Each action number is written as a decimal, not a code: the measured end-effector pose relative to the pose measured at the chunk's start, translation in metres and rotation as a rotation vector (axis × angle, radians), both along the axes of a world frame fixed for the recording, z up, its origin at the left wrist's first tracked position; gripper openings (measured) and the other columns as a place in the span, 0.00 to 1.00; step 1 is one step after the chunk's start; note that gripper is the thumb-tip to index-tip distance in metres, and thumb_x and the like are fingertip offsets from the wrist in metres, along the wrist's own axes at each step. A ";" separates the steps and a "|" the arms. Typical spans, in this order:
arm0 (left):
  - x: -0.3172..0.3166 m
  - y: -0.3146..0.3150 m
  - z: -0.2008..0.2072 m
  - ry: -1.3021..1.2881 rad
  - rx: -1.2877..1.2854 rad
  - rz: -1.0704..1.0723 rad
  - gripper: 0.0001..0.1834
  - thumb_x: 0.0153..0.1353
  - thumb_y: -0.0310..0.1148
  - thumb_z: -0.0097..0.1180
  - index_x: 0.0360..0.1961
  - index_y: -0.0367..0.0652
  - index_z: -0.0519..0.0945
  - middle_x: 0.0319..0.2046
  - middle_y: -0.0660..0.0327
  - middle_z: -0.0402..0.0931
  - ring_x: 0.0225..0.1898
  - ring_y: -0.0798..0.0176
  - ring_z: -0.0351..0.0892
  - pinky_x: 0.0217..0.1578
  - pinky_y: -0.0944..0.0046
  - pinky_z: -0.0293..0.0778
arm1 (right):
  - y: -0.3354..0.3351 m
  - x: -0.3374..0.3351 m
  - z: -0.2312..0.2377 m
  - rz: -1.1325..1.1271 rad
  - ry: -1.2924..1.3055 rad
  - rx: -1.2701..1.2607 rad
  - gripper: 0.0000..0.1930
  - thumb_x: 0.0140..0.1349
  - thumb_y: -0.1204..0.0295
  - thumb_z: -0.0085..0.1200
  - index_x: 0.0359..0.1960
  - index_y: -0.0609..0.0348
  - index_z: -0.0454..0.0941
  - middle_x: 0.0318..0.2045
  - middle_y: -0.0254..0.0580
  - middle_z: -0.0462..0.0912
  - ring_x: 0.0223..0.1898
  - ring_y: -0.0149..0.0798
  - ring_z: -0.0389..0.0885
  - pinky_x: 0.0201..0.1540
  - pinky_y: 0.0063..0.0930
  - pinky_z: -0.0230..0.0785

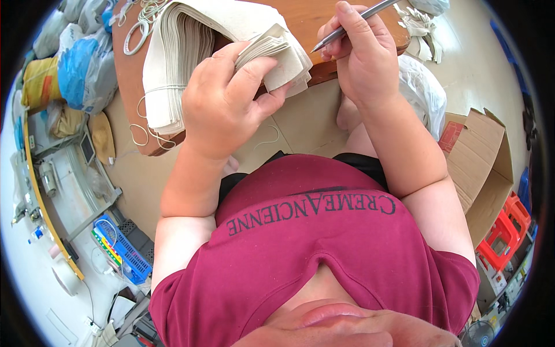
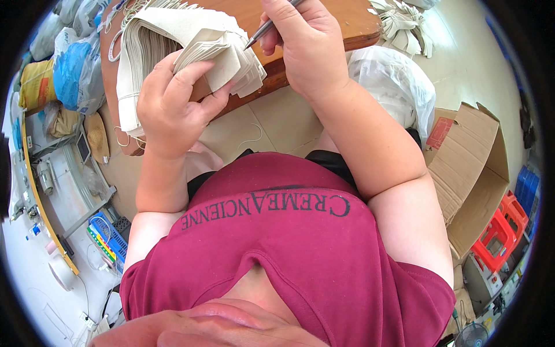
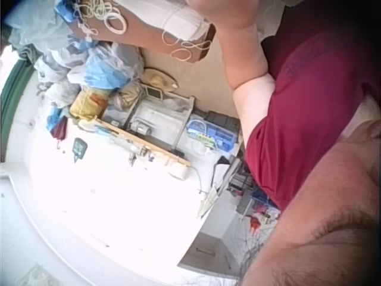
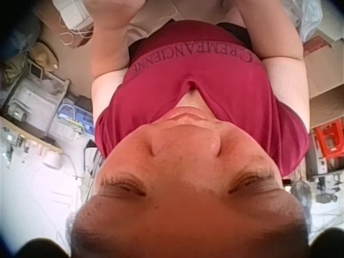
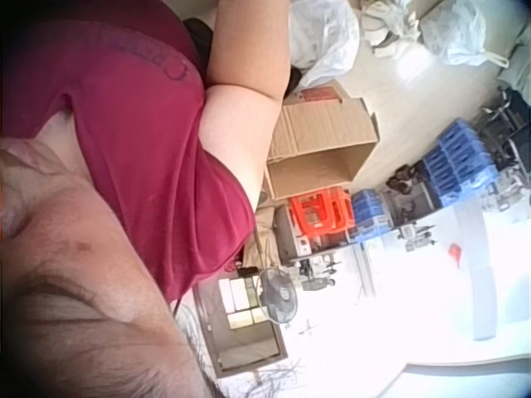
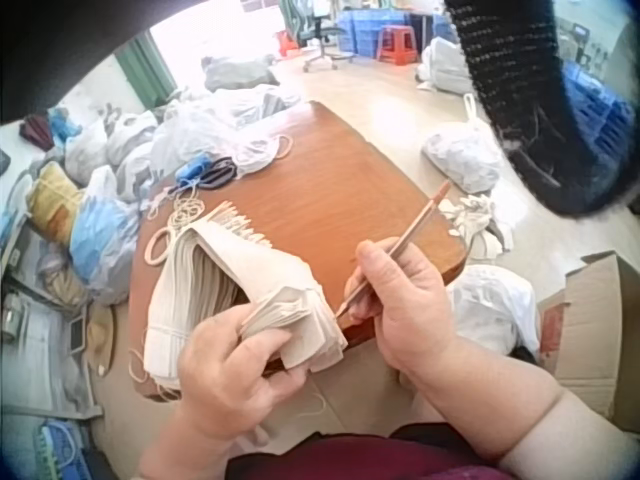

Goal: The person removes rubber bands from bundles of shoe parts, marks each piece with a pen, and bundles new fabric pieces together using rubber bands.

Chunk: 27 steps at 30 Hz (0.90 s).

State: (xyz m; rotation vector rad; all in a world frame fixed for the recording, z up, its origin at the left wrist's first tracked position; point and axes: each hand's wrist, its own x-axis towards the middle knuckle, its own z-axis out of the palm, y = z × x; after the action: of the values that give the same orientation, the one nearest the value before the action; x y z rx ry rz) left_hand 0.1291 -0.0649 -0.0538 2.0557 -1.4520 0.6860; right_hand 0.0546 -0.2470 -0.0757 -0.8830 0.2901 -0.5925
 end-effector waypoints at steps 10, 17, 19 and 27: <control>0.005 -0.001 -0.016 -0.146 -0.068 -0.022 0.23 0.36 0.33 0.71 0.39 0.51 0.82 0.44 0.60 0.77 0.38 0.56 0.78 0.39 0.61 0.78 | 0.000 0.000 -0.001 0.010 -0.033 -0.021 0.06 0.69 0.70 0.50 0.34 0.56 0.74 0.22 0.36 0.80 0.18 0.26 0.74 0.23 0.18 0.67; 0.013 0.006 -0.013 -0.126 -0.024 -0.094 0.20 0.40 0.31 0.69 0.40 0.52 0.84 0.40 0.60 0.78 0.38 0.56 0.79 0.39 0.61 0.78 | 0.002 0.002 -0.001 0.029 -0.037 -0.026 0.06 0.69 0.70 0.50 0.35 0.56 0.74 0.22 0.37 0.79 0.18 0.27 0.74 0.23 0.18 0.67; 0.014 0.005 -0.012 -0.139 -0.030 -0.100 0.20 0.40 0.31 0.69 0.39 0.52 0.84 0.40 0.60 0.78 0.38 0.56 0.79 0.38 0.61 0.78 | 0.003 0.002 0.002 0.032 -0.038 0.020 0.05 0.69 0.70 0.50 0.35 0.57 0.74 0.22 0.37 0.80 0.18 0.27 0.74 0.23 0.18 0.68; 0.015 0.003 -0.009 -0.037 -0.082 -0.094 0.14 0.46 0.29 0.68 0.37 0.50 0.83 0.37 0.58 0.80 0.36 0.55 0.79 0.37 0.61 0.77 | -0.001 -0.003 -0.007 0.079 -0.053 -0.103 0.06 0.69 0.70 0.50 0.36 0.58 0.75 0.24 0.38 0.79 0.22 0.28 0.74 0.27 0.20 0.69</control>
State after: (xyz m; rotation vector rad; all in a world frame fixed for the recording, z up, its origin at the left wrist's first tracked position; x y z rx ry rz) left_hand 0.1438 -0.0622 -0.0627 1.9095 -1.5061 0.7360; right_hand 0.0518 -0.2478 -0.0822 -0.9722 0.1774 -0.5602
